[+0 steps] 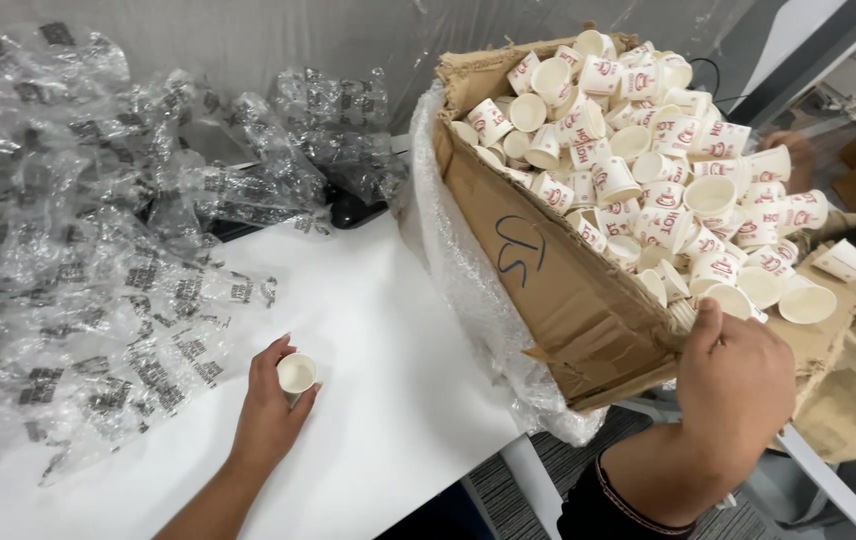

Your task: The recorder takes a stack of small paper cups and slides them into a long plastic sleeve for packaging.

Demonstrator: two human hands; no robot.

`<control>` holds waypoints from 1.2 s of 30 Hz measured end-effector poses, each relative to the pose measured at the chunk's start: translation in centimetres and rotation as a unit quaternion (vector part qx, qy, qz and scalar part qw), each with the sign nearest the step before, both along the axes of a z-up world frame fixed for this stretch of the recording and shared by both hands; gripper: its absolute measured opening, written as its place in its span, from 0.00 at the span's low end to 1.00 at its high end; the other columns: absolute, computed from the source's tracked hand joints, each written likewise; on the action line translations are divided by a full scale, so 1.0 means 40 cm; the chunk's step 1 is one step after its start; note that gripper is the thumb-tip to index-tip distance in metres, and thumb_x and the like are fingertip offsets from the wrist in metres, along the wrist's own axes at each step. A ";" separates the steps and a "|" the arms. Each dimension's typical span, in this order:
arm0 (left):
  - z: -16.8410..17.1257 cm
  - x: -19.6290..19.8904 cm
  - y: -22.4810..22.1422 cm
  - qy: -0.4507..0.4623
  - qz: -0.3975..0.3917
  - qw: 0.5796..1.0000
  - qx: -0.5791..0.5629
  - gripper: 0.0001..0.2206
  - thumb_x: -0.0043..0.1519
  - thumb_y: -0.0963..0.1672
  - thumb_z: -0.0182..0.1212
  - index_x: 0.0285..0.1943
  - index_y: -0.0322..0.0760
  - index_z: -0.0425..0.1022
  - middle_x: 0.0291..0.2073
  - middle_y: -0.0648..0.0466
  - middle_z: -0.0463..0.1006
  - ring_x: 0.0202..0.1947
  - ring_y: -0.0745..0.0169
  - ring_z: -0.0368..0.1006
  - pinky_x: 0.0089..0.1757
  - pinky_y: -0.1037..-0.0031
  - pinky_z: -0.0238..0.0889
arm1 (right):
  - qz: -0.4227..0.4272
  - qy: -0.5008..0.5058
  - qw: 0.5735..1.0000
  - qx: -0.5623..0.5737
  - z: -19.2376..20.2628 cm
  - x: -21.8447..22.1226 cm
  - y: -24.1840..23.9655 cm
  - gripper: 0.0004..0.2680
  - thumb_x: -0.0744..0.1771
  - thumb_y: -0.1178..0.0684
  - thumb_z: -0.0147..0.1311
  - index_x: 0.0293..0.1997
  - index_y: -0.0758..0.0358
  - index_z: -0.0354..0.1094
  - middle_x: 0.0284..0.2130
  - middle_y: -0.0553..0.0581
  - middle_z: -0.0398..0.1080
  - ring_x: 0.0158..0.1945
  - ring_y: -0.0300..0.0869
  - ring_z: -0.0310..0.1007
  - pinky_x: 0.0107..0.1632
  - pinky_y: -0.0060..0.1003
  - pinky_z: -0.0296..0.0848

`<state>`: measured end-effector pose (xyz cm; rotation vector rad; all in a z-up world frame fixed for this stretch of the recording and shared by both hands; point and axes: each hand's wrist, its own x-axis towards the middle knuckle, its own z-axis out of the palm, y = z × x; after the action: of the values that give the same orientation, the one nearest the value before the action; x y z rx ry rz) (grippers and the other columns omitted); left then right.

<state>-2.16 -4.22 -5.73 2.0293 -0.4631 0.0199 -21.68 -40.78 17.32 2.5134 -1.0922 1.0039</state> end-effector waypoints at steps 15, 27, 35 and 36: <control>-0.025 0.006 0.002 0.034 -0.007 0.998 -0.055 0.47 0.53 0.41 0.71 0.76 0.40 0.36 0.61 0.51 0.75 0.55 0.54 0.76 0.52 0.67 0.70 | 0.660 0.145 0.715 0.180 -0.285 0.379 0.403 0.07 0.65 0.57 0.59 0.46 0.61 0.77 0.49 0.54 0.77 0.55 0.48 0.75 0.58 0.41 0.73; 0.002 -0.002 0.006 0.106 0.002 0.994 -0.011 0.28 0.56 0.44 0.71 0.66 0.45 0.64 0.55 0.50 0.80 0.55 0.57 0.78 0.53 0.67 0.71 | 0.569 -0.052 0.820 0.026 0.031 0.543 0.308 0.07 0.66 0.60 0.59 0.48 0.61 0.75 0.50 0.55 0.76 0.52 0.51 0.75 0.55 0.43 0.73; -0.013 0.002 0.011 0.055 0.008 0.998 -0.036 0.29 0.56 0.42 0.70 0.67 0.45 0.63 0.58 0.48 0.74 0.56 0.53 0.75 0.52 0.65 0.71 | 0.191 0.011 0.981 0.036 0.026 0.935 -0.256 0.08 0.64 0.60 0.58 0.46 0.67 0.75 0.59 0.66 0.64 0.50 0.62 0.74 0.48 0.54 0.73; -0.004 0.002 0.012 0.046 0.003 0.998 -0.043 0.29 0.56 0.42 0.70 0.67 0.45 0.62 0.59 0.48 0.72 0.55 0.53 0.74 0.52 0.65 0.71 | 0.167 0.041 0.984 0.048 -0.001 1.021 -0.338 0.08 0.63 0.63 0.55 0.44 0.70 0.75 0.64 0.68 0.59 0.50 0.65 0.74 0.46 0.57 0.73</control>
<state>-2.09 -3.73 -5.90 1.9387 -0.3918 -0.0494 19.16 -54.31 17.29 2.8537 -0.7246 0.9342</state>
